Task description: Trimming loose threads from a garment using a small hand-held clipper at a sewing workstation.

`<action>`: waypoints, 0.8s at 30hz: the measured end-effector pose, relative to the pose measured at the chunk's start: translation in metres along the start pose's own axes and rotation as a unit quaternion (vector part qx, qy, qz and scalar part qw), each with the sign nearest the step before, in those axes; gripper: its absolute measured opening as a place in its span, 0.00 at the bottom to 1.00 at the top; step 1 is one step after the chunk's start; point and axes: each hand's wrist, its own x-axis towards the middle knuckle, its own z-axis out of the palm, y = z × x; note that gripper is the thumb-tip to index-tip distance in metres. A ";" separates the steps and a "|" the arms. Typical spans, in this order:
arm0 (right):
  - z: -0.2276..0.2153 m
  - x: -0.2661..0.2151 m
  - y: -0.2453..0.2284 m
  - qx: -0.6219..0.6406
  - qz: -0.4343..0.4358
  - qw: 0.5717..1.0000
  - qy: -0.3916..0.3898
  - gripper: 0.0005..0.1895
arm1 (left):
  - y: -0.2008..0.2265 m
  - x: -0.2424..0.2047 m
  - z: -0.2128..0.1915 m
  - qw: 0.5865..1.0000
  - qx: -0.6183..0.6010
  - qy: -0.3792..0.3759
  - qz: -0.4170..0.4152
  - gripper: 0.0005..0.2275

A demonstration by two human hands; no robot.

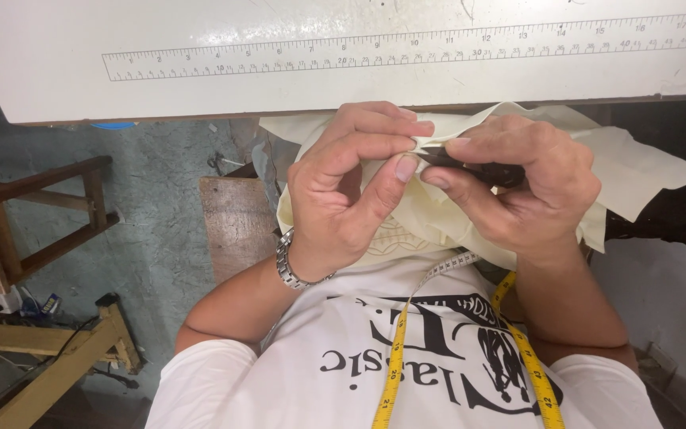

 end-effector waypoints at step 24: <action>-0.031 0.036 -0.030 -0.268 -0.068 0.958 -0.077 0.10 | 0.014 0.025 -0.002 0.989 0.133 0.005 0.072 0.08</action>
